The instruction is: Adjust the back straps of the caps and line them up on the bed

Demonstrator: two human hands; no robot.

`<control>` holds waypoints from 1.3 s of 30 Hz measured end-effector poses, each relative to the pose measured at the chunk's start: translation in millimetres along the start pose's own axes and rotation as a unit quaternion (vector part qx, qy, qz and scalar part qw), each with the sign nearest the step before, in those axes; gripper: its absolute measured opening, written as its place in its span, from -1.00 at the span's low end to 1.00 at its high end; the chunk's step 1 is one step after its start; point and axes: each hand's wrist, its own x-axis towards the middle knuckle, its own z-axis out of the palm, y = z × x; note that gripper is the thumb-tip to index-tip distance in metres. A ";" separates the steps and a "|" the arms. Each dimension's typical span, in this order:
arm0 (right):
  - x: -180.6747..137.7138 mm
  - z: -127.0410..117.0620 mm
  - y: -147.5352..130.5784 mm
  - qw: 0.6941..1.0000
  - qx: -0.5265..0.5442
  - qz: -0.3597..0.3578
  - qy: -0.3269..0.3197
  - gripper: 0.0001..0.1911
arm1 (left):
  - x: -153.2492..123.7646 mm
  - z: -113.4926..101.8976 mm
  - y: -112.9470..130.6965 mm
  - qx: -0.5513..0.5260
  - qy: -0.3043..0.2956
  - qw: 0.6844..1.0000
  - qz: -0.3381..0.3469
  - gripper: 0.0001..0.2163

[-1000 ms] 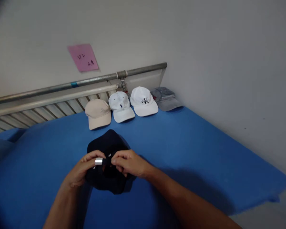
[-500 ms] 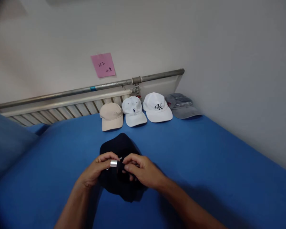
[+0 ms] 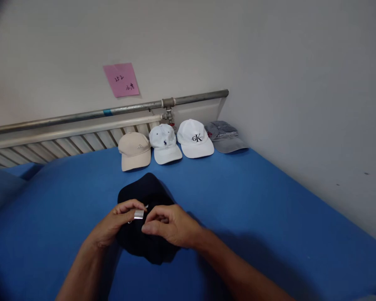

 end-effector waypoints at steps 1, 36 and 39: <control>-0.3 0.2 0.1 1.000 0.011 0.006 -0.004 -0.85 | 0.3 -0.1 -0.2 0.004 0.000 1.000 0.000 -0.87; 6.6 1.1 10.3 0.973 0.229 0.026 0.005 -0.80 | 0.8 -0.7 -4.5 -0.130 0.000 0.991 0.000 -0.79; 7.9 2.8 11.3 0.970 0.236 0.052 0.007 -0.81 | 0.6 -0.4 -5.0 -0.116 0.005 0.993 -0.001 -0.78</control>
